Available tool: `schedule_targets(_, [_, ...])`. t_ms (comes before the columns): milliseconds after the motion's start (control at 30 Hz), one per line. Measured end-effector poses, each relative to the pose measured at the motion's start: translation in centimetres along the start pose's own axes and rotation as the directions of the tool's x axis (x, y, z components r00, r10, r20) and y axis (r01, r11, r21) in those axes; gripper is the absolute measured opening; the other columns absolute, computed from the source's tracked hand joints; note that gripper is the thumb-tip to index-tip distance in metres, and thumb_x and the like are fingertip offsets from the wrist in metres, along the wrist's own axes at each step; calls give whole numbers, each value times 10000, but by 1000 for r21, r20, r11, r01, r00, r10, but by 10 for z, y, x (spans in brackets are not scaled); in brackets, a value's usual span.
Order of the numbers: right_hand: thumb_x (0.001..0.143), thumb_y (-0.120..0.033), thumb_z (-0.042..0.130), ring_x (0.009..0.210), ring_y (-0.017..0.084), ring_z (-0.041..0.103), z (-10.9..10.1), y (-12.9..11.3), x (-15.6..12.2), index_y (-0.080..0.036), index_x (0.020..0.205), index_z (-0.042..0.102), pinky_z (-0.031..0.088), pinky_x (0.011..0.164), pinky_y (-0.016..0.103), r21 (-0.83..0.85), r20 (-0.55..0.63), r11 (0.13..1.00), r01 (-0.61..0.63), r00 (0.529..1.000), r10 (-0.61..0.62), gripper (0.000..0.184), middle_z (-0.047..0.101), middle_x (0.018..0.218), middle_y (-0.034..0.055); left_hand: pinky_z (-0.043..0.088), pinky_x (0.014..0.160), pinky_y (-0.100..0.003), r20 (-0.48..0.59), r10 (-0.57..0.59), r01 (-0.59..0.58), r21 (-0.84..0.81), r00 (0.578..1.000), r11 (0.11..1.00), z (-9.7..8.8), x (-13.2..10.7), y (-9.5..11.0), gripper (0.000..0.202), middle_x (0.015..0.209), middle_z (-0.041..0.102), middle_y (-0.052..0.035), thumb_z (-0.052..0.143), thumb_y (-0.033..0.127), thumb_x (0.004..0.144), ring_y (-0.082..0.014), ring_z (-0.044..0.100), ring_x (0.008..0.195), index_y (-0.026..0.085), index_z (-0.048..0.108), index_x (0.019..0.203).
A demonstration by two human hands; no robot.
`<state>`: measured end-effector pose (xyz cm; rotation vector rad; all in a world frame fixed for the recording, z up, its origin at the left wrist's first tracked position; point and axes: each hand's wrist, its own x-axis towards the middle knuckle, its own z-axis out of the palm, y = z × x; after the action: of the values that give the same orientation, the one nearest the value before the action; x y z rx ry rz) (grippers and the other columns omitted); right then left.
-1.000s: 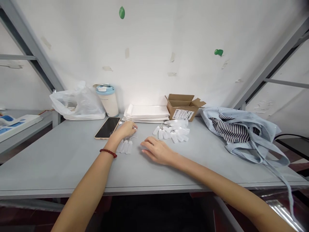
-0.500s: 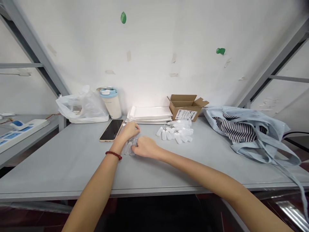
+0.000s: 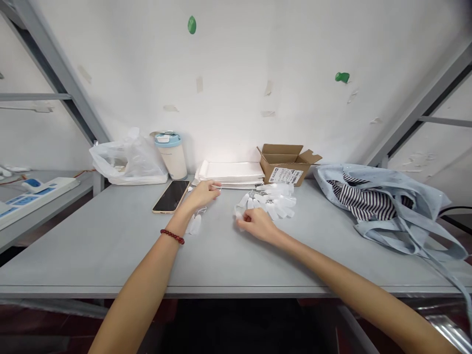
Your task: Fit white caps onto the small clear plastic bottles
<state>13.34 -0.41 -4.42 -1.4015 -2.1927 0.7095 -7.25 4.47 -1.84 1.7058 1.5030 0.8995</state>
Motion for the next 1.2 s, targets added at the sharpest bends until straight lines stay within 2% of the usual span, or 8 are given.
schedule_targets(167, [750,-313,501,505,91,407,-11,2,-9,-177,531,407,293,505,226,227,-175,973,43,984,-2,274,462,509,-32,465,837,-334,62,-37,60,-438,997,897,11,-9,16,356,908,658,-73,720,270,625,-165,608,848,127,632,939])
schedule_targets(333, [793,-337,488,553,103,500,-24,-2,-7,-156,621,520,381,547,228,443,-122,890,110,991,-62,252,559,600,-2,442,918,-343,207,-29,157,-637,978,755,26,-19,35,287,810,667,-54,717,151,646,-143,621,822,112,631,918])
schedule_targets(467, [800,-332,477,612,121,562,-31,1,-5,-145,633,569,437,563,231,557,-33,821,126,991,-130,267,596,663,27,445,933,-329,187,-32,150,-661,982,735,35,-23,42,231,885,672,-51,689,120,677,-138,618,862,131,650,904])
schedule_targets(567, [779,-305,477,583,118,565,-33,4,-4,-139,642,581,446,543,234,624,-1,775,102,992,-129,239,583,660,23,444,933,-333,176,-10,125,-657,984,744,37,-24,42,226,920,666,-44,699,148,674,-136,612,868,143,657,896])
schedule_targets(700, [773,-271,449,503,89,470,-33,5,-2,-131,701,594,408,485,227,701,-4,711,52,998,-69,214,522,617,1,436,930,-341,184,54,77,-636,982,768,36,-24,40,259,893,657,-35,737,199,634,-141,604,868,143,658,874])
schedule_targets(867, [788,-306,456,477,73,346,-31,7,0,-139,722,589,366,447,219,782,0,623,24,999,-38,223,353,578,-41,436,901,-336,229,95,61,-592,969,804,36,-24,39,290,871,654,-26,746,249,636,-139,602,826,153,654,894])
schedule_targets(1100, [772,-335,484,445,62,262,-31,6,0,-145,680,562,309,421,207,776,17,631,-28,1000,24,226,277,522,-68,428,904,-343,278,74,94,-544,958,834,38,-25,37,215,818,669,-40,733,294,661,-166,617,843,149,677,810])
schedule_targets(1200, [752,-357,528,436,61,258,-32,6,-1,-151,665,549,284,414,207,768,9,640,-36,999,46,225,271,498,-79,460,837,-334,313,57,124,-527,948,841,38,-27,41,216,776,662,-37,722,319,679,-150,613,760,146,688,804])
